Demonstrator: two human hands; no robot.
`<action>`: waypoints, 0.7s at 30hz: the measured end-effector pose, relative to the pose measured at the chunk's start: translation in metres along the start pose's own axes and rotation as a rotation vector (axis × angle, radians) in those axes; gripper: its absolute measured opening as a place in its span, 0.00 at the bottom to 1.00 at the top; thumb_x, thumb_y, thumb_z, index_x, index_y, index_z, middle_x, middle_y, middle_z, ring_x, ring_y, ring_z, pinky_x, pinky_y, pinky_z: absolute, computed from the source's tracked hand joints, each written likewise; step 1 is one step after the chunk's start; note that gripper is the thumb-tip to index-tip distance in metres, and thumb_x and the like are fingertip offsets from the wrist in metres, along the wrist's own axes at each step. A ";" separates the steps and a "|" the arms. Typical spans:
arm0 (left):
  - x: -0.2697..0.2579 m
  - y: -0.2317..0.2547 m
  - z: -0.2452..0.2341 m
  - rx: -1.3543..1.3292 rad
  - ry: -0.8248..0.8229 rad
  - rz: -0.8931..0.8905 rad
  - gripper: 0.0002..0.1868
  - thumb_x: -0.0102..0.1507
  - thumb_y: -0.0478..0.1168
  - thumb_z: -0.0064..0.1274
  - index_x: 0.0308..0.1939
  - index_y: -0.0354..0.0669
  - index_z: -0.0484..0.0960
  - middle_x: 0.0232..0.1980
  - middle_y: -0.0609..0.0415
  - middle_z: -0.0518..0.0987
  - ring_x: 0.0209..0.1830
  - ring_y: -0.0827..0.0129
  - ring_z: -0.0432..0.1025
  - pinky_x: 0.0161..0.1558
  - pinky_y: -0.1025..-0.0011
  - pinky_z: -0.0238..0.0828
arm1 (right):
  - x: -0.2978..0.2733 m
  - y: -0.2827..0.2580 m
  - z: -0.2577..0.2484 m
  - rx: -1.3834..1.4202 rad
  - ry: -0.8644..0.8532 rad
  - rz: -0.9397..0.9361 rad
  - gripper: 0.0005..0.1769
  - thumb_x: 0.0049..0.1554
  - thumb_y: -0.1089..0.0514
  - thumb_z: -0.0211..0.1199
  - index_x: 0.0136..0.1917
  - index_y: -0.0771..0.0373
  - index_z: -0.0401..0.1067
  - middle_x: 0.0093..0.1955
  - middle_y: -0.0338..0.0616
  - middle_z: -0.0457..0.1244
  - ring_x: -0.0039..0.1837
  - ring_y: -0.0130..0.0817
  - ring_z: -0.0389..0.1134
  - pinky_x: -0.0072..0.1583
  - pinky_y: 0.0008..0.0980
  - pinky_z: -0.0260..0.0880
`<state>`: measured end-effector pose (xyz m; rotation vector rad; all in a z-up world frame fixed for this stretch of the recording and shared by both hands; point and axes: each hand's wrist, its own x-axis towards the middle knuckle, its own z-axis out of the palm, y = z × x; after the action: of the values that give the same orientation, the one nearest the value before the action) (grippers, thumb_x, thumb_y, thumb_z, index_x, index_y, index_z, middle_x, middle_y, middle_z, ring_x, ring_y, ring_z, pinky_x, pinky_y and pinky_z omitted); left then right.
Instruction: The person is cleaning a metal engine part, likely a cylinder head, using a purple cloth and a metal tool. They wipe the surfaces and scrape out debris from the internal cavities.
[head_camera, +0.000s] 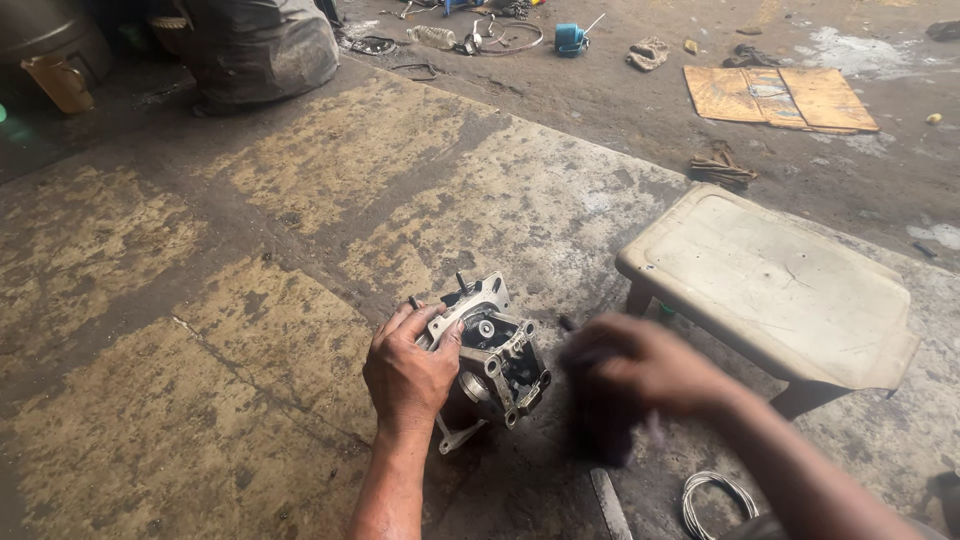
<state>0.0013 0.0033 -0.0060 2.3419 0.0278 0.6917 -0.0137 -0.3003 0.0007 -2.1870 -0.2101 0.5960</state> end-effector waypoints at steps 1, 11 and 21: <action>0.000 0.002 0.000 0.010 0.002 0.011 0.17 0.52 0.46 0.69 0.44 0.47 0.90 0.53 0.47 0.84 0.54 0.52 0.77 0.54 0.58 0.74 | 0.002 -0.008 0.016 -0.035 -0.100 0.246 0.39 0.55 0.65 0.54 0.77 0.39 0.63 0.71 0.35 0.65 0.53 0.49 0.76 0.53 0.47 0.81; -0.008 0.002 0.000 0.104 0.021 -0.015 0.18 0.56 0.49 0.67 0.47 0.47 0.89 0.53 0.45 0.84 0.54 0.51 0.76 0.52 0.57 0.75 | -0.004 -0.034 0.028 -0.704 -0.051 0.361 0.14 0.62 0.48 0.58 0.57 0.48 0.80 0.49 0.35 0.75 0.47 0.27 0.77 0.50 0.32 0.79; -0.002 -0.030 -0.023 0.214 0.060 0.042 0.18 0.59 0.49 0.65 0.48 0.45 0.88 0.58 0.45 0.83 0.56 0.52 0.76 0.54 0.58 0.75 | -0.013 -0.006 0.052 -0.884 -0.044 0.395 0.34 0.55 0.32 0.67 0.60 0.61 0.71 0.54 0.49 0.71 0.56 0.41 0.74 0.57 0.39 0.77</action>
<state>-0.0062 0.0396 -0.0112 2.5309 0.0829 0.8145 -0.0498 -0.2653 -0.0183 -3.1109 -0.0597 0.8839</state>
